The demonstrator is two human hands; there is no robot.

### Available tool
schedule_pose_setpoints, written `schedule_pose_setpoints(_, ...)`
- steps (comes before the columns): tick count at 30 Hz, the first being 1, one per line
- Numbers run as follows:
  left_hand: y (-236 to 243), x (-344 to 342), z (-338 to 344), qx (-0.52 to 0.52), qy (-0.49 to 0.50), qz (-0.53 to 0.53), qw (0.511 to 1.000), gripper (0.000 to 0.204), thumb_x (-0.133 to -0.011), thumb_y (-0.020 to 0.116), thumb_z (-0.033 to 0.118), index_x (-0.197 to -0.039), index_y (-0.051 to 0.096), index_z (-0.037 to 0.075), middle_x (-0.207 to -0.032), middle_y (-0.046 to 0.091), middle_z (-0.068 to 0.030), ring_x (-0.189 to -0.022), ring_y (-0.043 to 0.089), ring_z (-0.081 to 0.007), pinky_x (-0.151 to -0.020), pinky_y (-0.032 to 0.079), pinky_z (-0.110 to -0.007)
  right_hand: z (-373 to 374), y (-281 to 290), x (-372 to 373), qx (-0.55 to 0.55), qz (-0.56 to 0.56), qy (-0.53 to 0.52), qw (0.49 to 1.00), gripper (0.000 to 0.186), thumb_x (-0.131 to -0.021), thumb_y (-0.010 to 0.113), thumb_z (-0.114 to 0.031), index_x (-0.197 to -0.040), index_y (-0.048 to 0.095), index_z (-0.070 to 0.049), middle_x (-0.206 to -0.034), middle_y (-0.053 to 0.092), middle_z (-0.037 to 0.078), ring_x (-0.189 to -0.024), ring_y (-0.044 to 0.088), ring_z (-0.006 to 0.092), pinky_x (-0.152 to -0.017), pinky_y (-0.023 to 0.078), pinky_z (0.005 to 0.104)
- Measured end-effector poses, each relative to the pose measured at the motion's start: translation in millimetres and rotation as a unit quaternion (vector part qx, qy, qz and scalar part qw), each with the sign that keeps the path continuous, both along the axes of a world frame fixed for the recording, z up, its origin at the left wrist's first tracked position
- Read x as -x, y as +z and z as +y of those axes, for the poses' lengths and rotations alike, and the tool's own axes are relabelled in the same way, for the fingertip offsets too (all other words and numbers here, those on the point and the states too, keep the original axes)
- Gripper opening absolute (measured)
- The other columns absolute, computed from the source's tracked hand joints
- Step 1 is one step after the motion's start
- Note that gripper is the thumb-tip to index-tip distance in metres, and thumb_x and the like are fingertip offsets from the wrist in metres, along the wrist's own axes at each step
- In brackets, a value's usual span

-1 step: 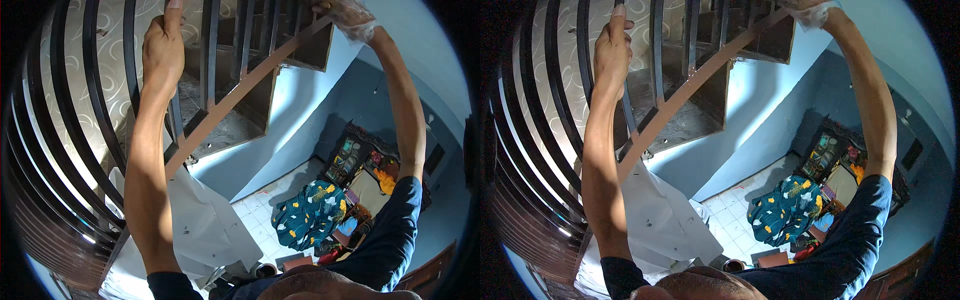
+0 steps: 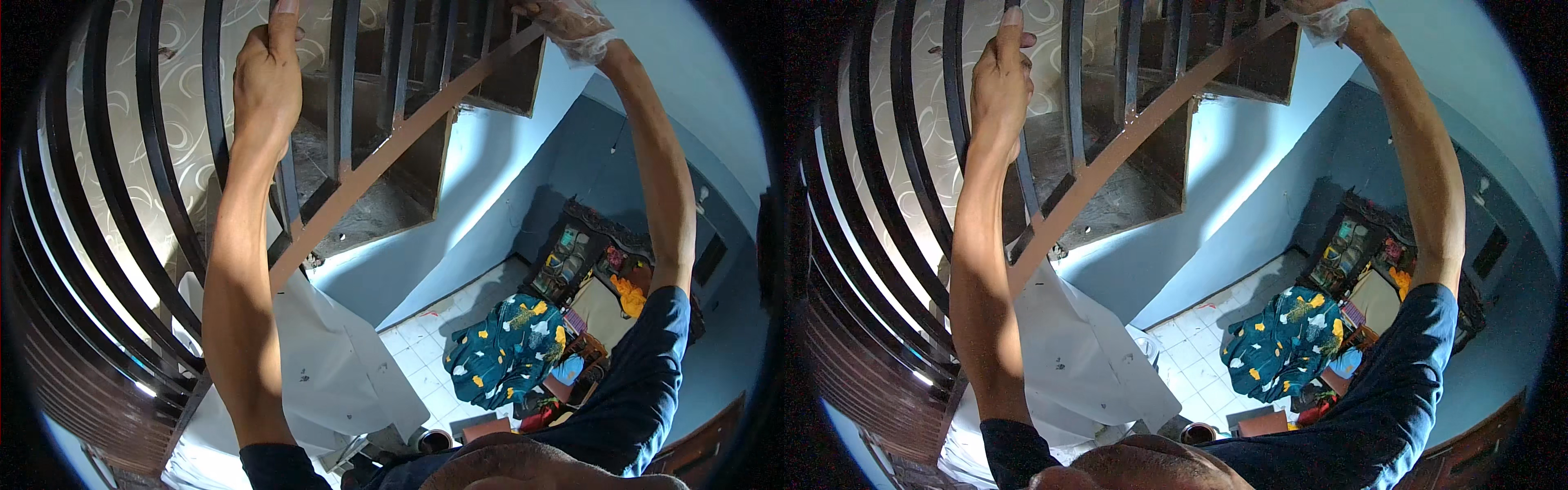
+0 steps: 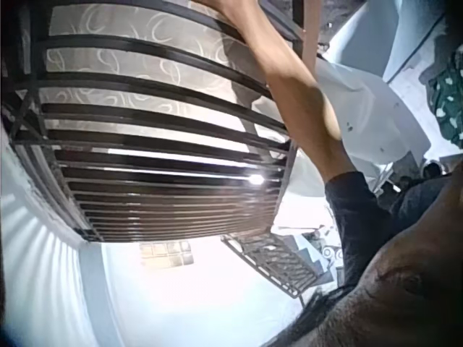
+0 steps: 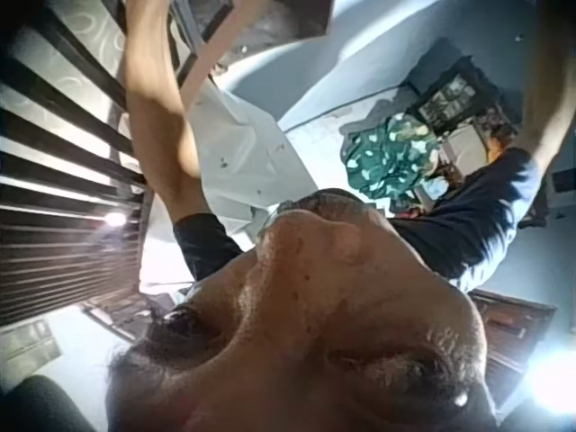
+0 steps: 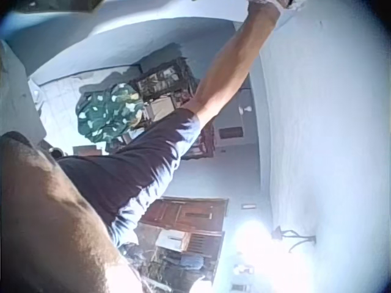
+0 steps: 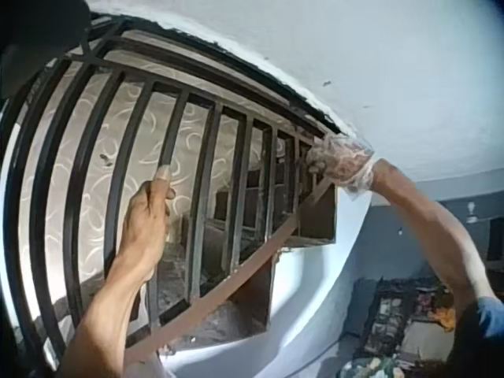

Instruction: Painting a metal staircase railing with a brush.

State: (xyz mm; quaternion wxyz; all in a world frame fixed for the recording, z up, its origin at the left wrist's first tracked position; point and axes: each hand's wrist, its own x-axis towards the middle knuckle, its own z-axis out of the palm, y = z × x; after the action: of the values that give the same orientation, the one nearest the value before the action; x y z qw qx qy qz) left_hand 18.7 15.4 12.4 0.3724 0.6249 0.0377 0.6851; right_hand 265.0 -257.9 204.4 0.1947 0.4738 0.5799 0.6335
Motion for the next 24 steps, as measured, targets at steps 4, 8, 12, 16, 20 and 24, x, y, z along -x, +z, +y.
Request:
schedule_pose_setpoints(4,-3.1,3.6,5.5,0.000,0.033,0.010,0.999,0.058,-0.107,0.046,0.059,-0.096,0.064,0.006,-0.066,0.043,0.0032,-0.057,0.042,-0.0098,-0.052,0.036,-0.030,20.2,-33.9,-50.1,-0.078,0.060,-0.033,0.995,0.015,-0.088,0.060,-0.011,-0.103,0.066,-0.012,-0.099,0.065,0.009,-0.094,0.064,0.0301,-0.088,0.054,0.0416)
schedule_pose_setpoints(8,-9.6,-0.5,4.5,0.011,-0.033,0.027,0.999,0.066,-0.104,0.048,0.065,-0.106,0.065,0.002,-0.065,0.037,0.0055,-0.056,0.038,-0.0055,-0.052,0.033,-0.023,10.3,-53.7,27.7,-0.068,-0.126,-0.014,0.990,0.009,-0.086,0.063,-0.012,-0.094,0.067,-0.011,-0.085,0.063,0.005,-0.087,0.065,0.0261,-0.076,0.055,0.0424)
schedule_pose_setpoints(12,-6.0,-4.6,12.4,-0.035,-0.003,0.008,0.999,0.070,-0.105,0.045,0.065,-0.111,0.066,-0.002,-0.090,0.053,-0.0104,-0.085,0.052,-0.0207,-0.076,0.040,-0.033,0.6,-40.2,12.6,-0.102,-0.175,0.026,0.979,0.014,-0.086,0.066,-0.013,-0.099,0.071,-0.010,-0.083,0.065,0.008,-0.079,0.064,0.0294,-0.070,0.054,0.0431)
schedule_pose_setpoints(16,-6.9,-3.4,9.5,-0.009,0.024,0.045,0.999,0.076,-0.106,0.040,0.066,-0.116,0.066,-0.005,-0.111,0.069,-0.0237,-0.110,0.065,-0.0345,-0.098,0.048,-0.041,1.2,-51.6,-14.2,-0.140,-0.142,0.040,0.979,0.026,-0.090,0.076,-0.022,-0.108,0.074,-0.005,-0.093,0.074,0.002,-0.083,0.066,0.0163,-0.080,0.051,0.0296)
schedule_pose_setpoints(20,-7.2,-6.1,18.4,-0.021,0.007,0.002,1.000,0.069,-0.104,0.047,0.066,-0.108,0.066,0.000,-0.069,0.040,0.0030,-0.058,0.040,-0.0067,-0.052,0.033,-0.023,3.1,-71.7,-11.1,-0.223,0.086,0.051,0.970,0.023,-0.088,0.070,-0.020,-0.108,0.070,-0.009,-0.095,0.067,0.013,-0.092,0.064,0.0347,-0.079,0.053,0.0510)
schedule_pose_setpoints(24,-4.2,-1.5,4.9,0.007,-0.002,0.033,0.999,0.073,-0.104,0.044,0.067,-0.112,0.066,-0.002,-0.082,0.054,-0.0072,-0.074,0.053,-0.0156,-0.068,0.042,-0.030,-6.2,-60.8,2.7,-0.168,0.123,0.065,0.976,0.026,-0.088,0.071,-0.021,-0.110,0.069,-0.008,-0.101,0.067,0.014,-0.102,0.064,0.0372,-0.084,0.052,0.0550)
